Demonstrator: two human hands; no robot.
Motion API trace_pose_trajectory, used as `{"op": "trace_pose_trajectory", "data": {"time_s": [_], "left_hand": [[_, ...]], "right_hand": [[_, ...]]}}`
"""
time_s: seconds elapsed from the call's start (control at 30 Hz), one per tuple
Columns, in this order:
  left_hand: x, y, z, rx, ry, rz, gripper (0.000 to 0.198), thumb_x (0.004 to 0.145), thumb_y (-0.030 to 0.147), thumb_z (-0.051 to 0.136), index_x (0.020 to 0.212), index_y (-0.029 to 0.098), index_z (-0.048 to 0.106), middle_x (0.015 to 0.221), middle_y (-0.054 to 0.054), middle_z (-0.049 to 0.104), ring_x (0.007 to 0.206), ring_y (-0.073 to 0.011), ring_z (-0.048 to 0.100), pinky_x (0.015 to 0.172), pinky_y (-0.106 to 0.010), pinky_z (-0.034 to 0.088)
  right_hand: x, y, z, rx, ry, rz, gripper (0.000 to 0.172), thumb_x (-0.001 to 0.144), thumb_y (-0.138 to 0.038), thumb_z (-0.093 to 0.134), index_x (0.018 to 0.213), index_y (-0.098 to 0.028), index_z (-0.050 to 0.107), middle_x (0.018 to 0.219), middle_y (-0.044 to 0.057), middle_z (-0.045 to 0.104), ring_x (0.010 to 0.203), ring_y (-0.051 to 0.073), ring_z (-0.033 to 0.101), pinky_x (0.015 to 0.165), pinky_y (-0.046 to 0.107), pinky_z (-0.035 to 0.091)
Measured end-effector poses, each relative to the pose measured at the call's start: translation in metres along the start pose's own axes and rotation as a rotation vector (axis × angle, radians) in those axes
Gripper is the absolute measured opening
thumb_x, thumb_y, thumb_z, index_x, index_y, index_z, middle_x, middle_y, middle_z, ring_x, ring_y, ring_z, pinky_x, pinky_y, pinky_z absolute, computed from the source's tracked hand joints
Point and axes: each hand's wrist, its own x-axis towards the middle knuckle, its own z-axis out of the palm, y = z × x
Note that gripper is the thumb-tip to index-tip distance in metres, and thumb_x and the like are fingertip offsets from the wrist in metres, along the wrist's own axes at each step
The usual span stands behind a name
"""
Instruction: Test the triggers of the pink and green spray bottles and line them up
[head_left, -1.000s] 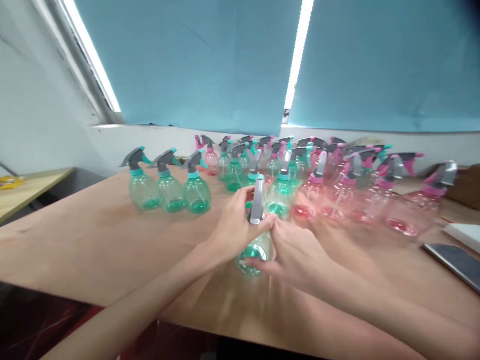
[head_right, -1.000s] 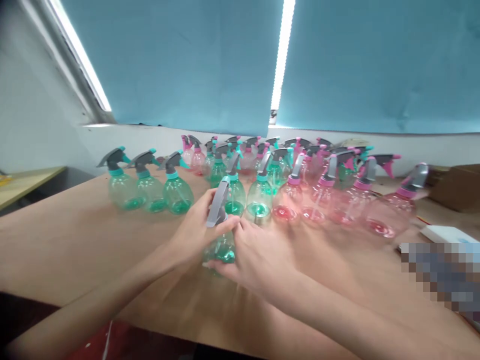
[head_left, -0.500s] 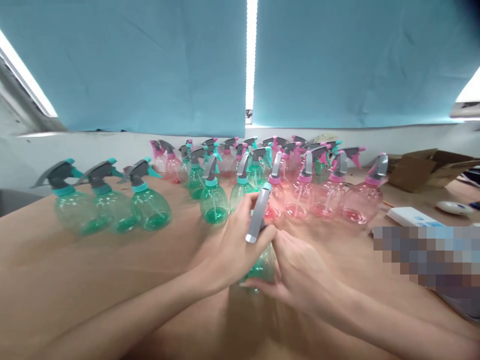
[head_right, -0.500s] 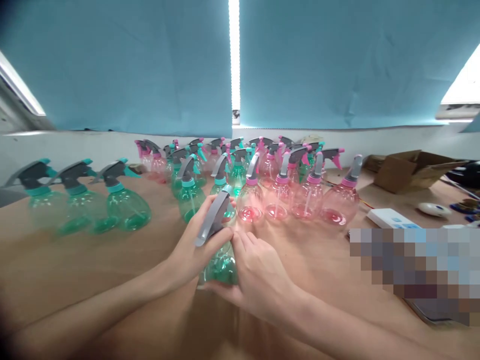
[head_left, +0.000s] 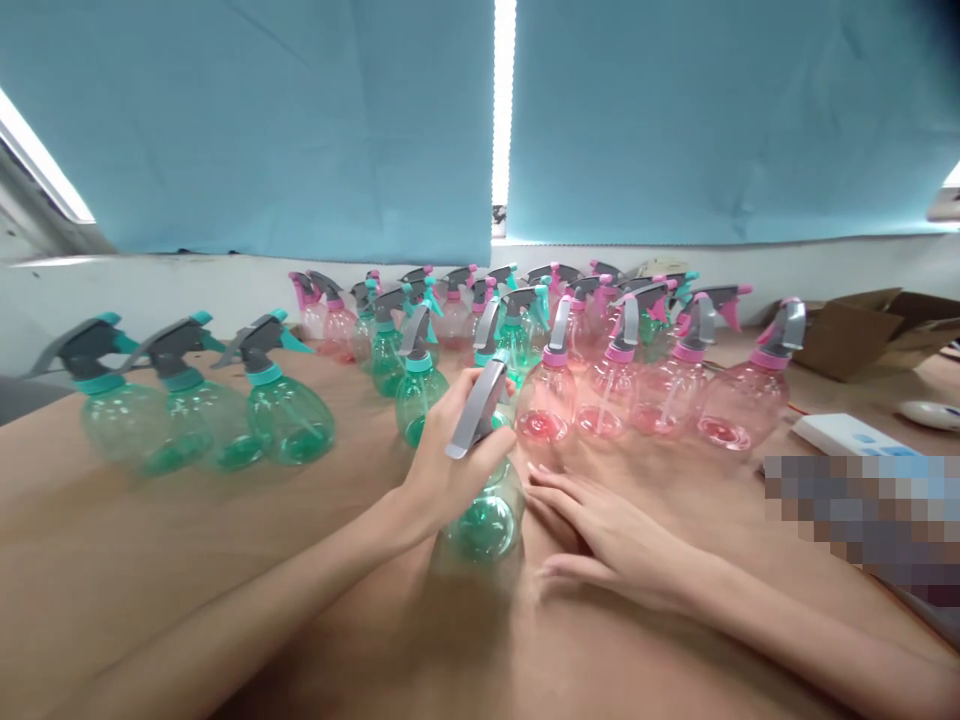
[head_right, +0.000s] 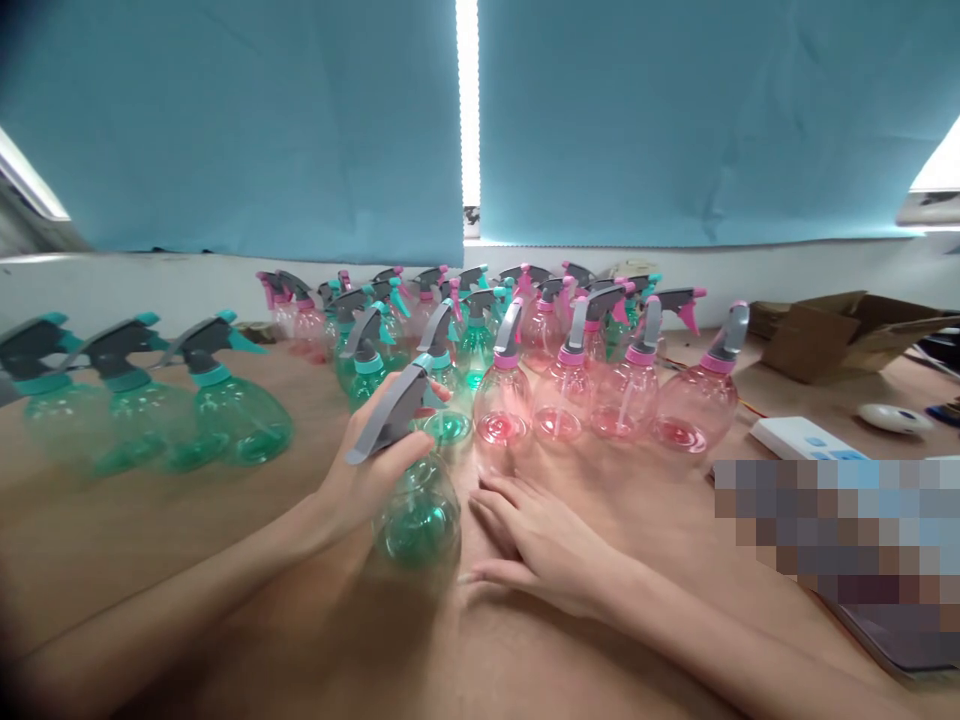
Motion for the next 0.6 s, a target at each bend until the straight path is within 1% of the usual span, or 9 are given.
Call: {"op": "trace_pose_trajectory", "data": {"time_s": [0.1, 0.23, 0.3, 0.43, 0.53, 0.6], "left_hand": [[0.002, -0.005, -0.002, -0.033, -0.010, 0.001, 0.029, 0.071, 0.014, 0.050, 0.098, 0.021, 0.055, 0.075, 0.002, 0.048, 0.096, -0.0221, 0.057, 0.082, -0.037, 0.047], [0.002, -0.007, -0.004, -0.057, -0.037, 0.009, 0.030, 0.072, 0.015, 0.051, 0.101, 0.022, 0.055, 0.073, 0.002, 0.048, 0.101, -0.0238, 0.058, 0.084, -0.038, 0.049], [0.002, -0.006, -0.004, -0.060, -0.040, 0.002, 0.029, 0.072, 0.017, 0.052, 0.100, 0.022, 0.055, 0.075, 0.001, 0.050, 0.097, -0.0232, 0.059, 0.081, -0.036, 0.049], [0.002, -0.002, -0.005, -0.028, -0.033, -0.030, 0.027, 0.072, 0.019, 0.052, 0.098, 0.021, 0.055, 0.077, 0.001, 0.052, 0.085, -0.0207, 0.060, 0.069, -0.032, 0.047], [0.003, -0.001, -0.006, 0.002, -0.030, -0.033, 0.026, 0.071, 0.019, 0.052, 0.096, 0.021, 0.056, 0.077, 0.001, 0.054, 0.076, -0.0179, 0.057, 0.061, -0.029, 0.043], [0.004, -0.001, -0.007, 0.006, -0.046, -0.019, 0.024, 0.069, 0.018, 0.051, 0.092, 0.021, 0.057, 0.076, 0.001, 0.055, 0.068, -0.0151, 0.053, 0.058, -0.028, 0.039]], "right_hand": [[0.000, 0.005, 0.002, 0.022, -0.051, 0.035, 0.082, 0.087, -0.070, 0.051, 0.147, -0.014, 0.043, 0.152, 0.019, 0.040, 0.142, 0.035, 0.034, 0.114, 0.054, 0.031], [-0.001, 0.009, 0.003, 0.072, -0.069, 0.069, 0.083, 0.086, -0.069, 0.053, 0.151, -0.019, 0.037, 0.156, 0.014, 0.036, 0.145, 0.033, 0.029, 0.117, 0.055, 0.026], [-0.002, 0.010, 0.003, 0.086, -0.077, 0.079, 0.083, 0.086, -0.069, 0.053, 0.151, -0.021, 0.035, 0.157, 0.013, 0.034, 0.145, 0.032, 0.028, 0.117, 0.055, 0.025], [-0.005, 0.012, 0.004, 0.116, -0.076, 0.085, 0.082, 0.086, -0.067, 0.055, 0.152, -0.024, 0.033, 0.157, 0.012, 0.032, 0.146, 0.032, 0.026, 0.117, 0.055, 0.024], [-0.007, 0.013, 0.003, 0.123, -0.086, 0.085, 0.083, 0.086, -0.068, 0.056, 0.152, -0.023, 0.034, 0.158, 0.011, 0.031, 0.146, 0.032, 0.025, 0.118, 0.055, 0.024], [-0.007, 0.014, 0.003, 0.127, -0.079, 0.084, 0.082, 0.086, -0.066, 0.057, 0.151, -0.023, 0.035, 0.158, 0.011, 0.031, 0.146, 0.032, 0.025, 0.118, 0.055, 0.023]]}}
